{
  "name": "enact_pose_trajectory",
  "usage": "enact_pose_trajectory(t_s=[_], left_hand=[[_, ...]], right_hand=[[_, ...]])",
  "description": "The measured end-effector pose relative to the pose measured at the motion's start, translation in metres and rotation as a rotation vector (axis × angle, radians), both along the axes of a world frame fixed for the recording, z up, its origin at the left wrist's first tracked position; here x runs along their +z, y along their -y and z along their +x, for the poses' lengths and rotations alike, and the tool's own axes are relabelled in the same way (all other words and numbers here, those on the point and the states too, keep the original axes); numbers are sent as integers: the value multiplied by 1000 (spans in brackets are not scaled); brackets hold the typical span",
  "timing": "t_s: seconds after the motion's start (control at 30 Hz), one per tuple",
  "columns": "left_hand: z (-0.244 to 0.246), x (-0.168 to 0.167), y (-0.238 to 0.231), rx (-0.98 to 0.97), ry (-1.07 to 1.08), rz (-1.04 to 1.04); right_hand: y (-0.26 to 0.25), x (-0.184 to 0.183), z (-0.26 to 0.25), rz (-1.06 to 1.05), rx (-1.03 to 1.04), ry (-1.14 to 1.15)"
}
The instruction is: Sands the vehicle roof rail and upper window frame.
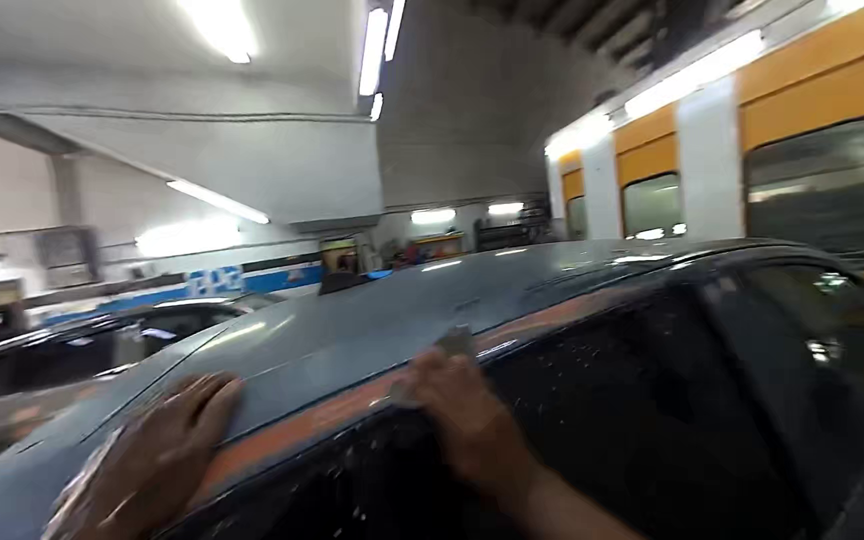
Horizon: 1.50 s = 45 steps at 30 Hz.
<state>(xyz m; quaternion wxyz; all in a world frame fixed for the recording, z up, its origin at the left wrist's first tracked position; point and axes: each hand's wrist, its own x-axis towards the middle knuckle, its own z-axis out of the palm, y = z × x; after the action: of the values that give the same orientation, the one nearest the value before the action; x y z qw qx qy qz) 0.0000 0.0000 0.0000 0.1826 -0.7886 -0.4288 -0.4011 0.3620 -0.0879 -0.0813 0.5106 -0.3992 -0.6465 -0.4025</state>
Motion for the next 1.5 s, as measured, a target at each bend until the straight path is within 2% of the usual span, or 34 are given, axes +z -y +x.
enact_pose_trajectory(t_s=[0.1, 0.13, 0.17, 0.2, 0.27, 0.33, 0.37, 0.4, 0.43, 0.47, 0.5, 0.6, 0.63, 0.67, 0.7, 0.73, 0.77, 0.87, 0.9, 0.93, 0.97, 1.0, 1.03, 1.17, 1.2, 1.23, 1.27, 1.3, 1.43, 1.47, 1.5], left_hand=[[6, 7, 13, 40, -11, -67], [11, 8, 14, 39, -10, -54], [14, 7, 14, 41, -16, -36], [15, 8, 16, 47, -20, -29], [9, 5, 11, 54, -29, 3], [7, 4, 7, 31, -29, -16], [8, 5, 10, 15, -16, -35], [9, 7, 14, 1, 1, -60], [12, 10, 21, -13, 20, -92], [15, 12, 27, -24, 35, -127], [17, 14, 31, -23, 41, -138], [12, 13, 17, 3, 22, -105], [11, 12, 12, 7, 9, -85], [12, 12, 11, 10, 2, -79], [13, 12, 14, 12, -7, -76], [15, 13, 19, 19, -8, -76], [16, 14, 23, 29, 4, -76], [19, 18, 31, 35, 26, -121], [18, 17, 32, 28, 20, -136], [17, 17, 32, 23, 21, -142], [16, 18, 32, 23, 21, -141], [15, 18, 32, 26, 21, -146], [15, 17, 34, 30, 23, -151], [20, 18, 33, 41, 44, -122], [20, 16, 30, 49, 46, -97], [20, 14, 28, 53, 48, -74], [18, 11, 24, 56, 48, -50], [15, 9, 19, 59, 52, -17], [1, -3, 1, 98, 80, 32], [0, -5, 2, 99, 80, 9], [-2, -5, 1, 109, 75, -5]], right_hand=[[10, 14, 216, 54, -159, -115], [14, 18, 258, 62, -230, -181], [16, 21, 264, 67, -300, -249], [15, 22, 234, 55, -347, -310], [6, 13, 110, 45, -289, -353], [1, -4, -26, 8, -104, -244], [2, -8, -73, -29, -14, -149], [3, -5, -96, -55, 51, -53], [4, 1, -91, -51, 80, 3], [4, 3, -60, -18, 75, 16], [2, 4, -6, 23, 30, -1], [7, 12, 219, 78, -171, -115], [11, 16, 278, 75, -221, -193], [14, 23, 311, 74, -278, -267], [17, 24, 308, 49, -329, -335], [17, 24, 274, 12, -361, -379], [14, 22, 219, 20, -354, -375], [5, -1, 20, 35, -108, -216], [9, -5, -30, -19, -12, -135], [12, -2, -59, -86, 61, -42], [14, 4, -65, -114, 93, 26], [14, 8, -48, -91, 92, 42], [12, 8, -10, -37, 45, 29], [14, 14, 254, 79, -274, -102], [20, 16, 298, 67, -343, -140], [24, 21, 311, 57, -391, -162], [27, 22, 291, 44, -405, -173], [25, 22, 247, 46, -382, -163], [4, -3, -12, -16, -122, 26], [6, -4, -51, -59, -41, 118], [6, 1, -69, -79, 20, 192]])
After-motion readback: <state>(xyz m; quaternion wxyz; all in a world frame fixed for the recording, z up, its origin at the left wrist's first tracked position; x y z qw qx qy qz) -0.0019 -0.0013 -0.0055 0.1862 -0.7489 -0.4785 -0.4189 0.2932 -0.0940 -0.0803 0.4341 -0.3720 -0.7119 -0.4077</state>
